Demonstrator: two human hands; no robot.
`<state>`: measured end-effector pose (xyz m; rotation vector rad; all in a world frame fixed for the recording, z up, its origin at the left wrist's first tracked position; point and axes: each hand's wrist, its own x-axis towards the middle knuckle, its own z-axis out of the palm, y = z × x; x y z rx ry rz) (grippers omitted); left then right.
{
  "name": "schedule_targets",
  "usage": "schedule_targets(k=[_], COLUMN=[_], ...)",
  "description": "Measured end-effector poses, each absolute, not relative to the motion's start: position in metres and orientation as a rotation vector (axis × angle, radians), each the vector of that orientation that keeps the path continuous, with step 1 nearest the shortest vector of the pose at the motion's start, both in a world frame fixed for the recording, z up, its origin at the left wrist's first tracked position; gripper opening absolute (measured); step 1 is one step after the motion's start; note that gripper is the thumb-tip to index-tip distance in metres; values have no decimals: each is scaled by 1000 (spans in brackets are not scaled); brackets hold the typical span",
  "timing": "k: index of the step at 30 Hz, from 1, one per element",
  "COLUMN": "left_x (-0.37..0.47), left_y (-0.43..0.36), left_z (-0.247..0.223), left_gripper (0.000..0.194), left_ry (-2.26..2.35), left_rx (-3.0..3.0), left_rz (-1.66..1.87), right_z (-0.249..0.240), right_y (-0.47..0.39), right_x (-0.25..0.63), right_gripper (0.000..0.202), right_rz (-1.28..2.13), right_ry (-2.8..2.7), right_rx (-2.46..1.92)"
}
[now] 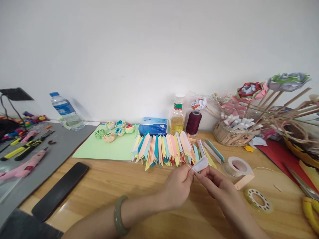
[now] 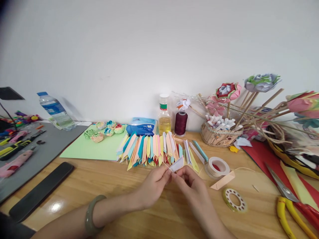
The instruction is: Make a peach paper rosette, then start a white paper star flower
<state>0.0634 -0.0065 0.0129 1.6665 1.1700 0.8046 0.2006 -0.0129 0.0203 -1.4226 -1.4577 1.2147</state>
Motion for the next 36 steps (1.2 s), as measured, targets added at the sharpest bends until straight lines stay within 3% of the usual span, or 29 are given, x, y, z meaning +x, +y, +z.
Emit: schedule_targets(k=[5,16,26,36], left_x=[62,59,57,58], left_y=[-11,-6,0,2], left_z=[23,24,27,25], left_gripper=[25,41,41,47], left_ry=[1105,906,499,452], left_rx=[1581,1431,848,836], left_rz=[817,802,524,489], right_z=[22,23,25,23], right_y=[-13,-11,-12,-9], right_x=[202,207,209,215], right_gripper=[35,32,25,20], right_rz=[1210,1112,1526,1688], right_ry=[-1480,-1470,-1191,-1099], right_rx=[-1422,-1361,-1068,-978])
